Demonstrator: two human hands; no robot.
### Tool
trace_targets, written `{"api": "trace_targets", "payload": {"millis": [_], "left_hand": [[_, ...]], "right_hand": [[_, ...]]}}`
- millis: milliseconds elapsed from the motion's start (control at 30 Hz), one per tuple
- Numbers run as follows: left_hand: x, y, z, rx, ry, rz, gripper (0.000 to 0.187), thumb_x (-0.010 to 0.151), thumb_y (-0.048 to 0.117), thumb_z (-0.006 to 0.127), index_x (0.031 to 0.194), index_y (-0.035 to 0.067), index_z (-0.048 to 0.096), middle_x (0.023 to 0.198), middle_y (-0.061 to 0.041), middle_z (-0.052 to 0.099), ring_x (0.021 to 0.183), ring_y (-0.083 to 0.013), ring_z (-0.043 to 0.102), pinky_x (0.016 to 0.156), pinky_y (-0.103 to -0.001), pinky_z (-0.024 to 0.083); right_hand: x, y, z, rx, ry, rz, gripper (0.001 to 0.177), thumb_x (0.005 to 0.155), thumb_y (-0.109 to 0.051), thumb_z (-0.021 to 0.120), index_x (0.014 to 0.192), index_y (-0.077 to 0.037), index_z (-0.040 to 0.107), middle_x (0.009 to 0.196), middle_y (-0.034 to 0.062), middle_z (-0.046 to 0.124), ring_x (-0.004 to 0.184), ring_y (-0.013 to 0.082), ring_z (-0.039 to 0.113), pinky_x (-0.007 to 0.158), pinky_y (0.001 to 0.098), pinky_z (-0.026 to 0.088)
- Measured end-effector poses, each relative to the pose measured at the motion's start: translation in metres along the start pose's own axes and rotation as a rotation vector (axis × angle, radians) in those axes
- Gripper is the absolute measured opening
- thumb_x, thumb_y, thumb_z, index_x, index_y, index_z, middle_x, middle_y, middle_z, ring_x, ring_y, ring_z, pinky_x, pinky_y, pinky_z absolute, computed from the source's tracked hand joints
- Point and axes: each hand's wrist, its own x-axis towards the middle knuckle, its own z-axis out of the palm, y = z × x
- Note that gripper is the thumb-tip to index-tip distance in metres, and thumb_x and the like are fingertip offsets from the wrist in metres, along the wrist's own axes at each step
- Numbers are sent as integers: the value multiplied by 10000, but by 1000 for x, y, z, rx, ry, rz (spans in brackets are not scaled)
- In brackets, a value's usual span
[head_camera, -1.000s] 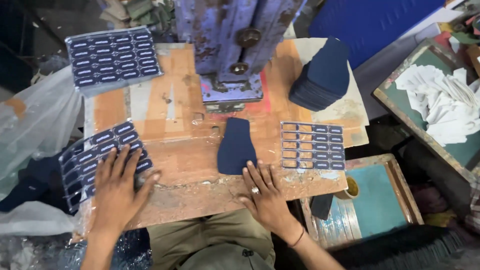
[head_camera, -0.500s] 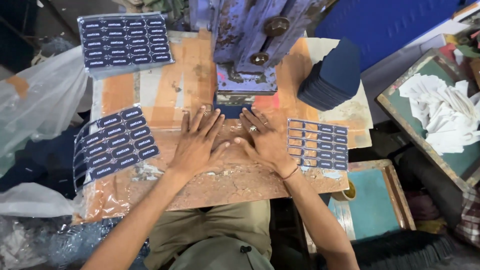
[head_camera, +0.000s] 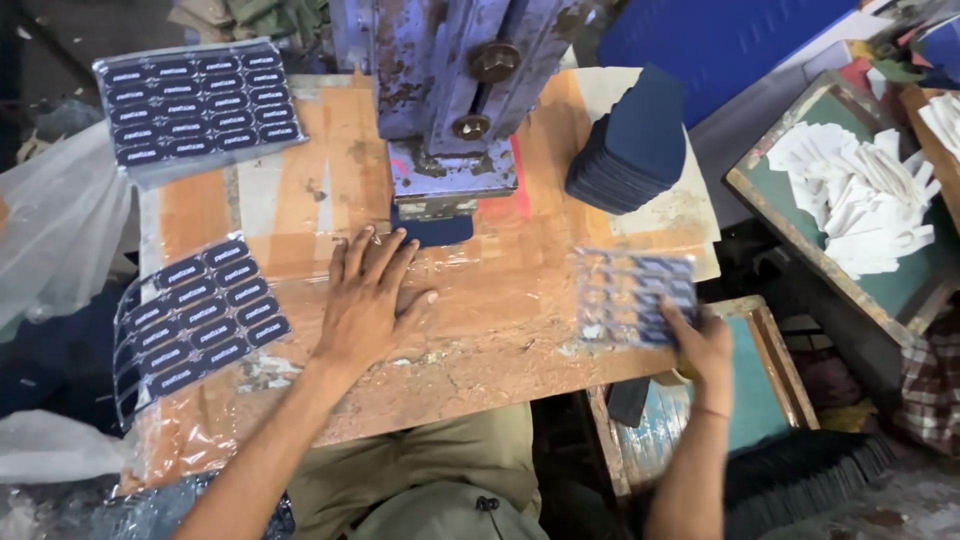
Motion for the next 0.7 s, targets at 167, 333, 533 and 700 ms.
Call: {"api": "trace_targets", "payload": {"millis": [167, 333, 533, 700], "left_hand": [[-2, -3, 5, 7, -14, -2, 703, 924, 523, 635, 1433, 44, 556, 1528, -150, 471, 1442, -422, 317, 1196, -621, 194], [-3, -2, 4, 0, -4, 12, 737, 899, 497, 648, 1463, 36, 531, 1563, -150, 443, 1488, -424, 288, 1218, -610, 196], [-19, -24, 26, 100, -20, 116, 778, 800, 555, 715, 1453, 173, 536, 1616, -120, 397, 1510, -415, 241, 1213, -596, 160], [-8, 2, -9, -168, 104, 100, 1040, 704, 691, 738, 1451, 0, 523, 1558, -152, 419, 1477, -429, 260, 1196, -618, 155]], "right_hand": [[-45, -68, -64, -7, -17, -177, 213, 1021, -136, 731, 1063, 72, 751, 739, 129, 706, 586, 149, 628, 526, 308, 475], [-73, -133, -1, 573, -284, -78, 202, 1003, -198, 727, 978, -1, 761, 780, -1, 638, 667, 74, 546, 565, 249, 423], [-68, -162, 114, 557, -673, -307, 192, 1010, -159, 715, 1117, -2, 690, 689, -33, 580, 566, 58, 498, 474, 228, 398], [-55, -179, 137, 676, -595, -322, 565, 961, -52, 689, 1492, -4, 503, 648, -23, 622, 519, 19, 544, 415, 206, 469]]}}
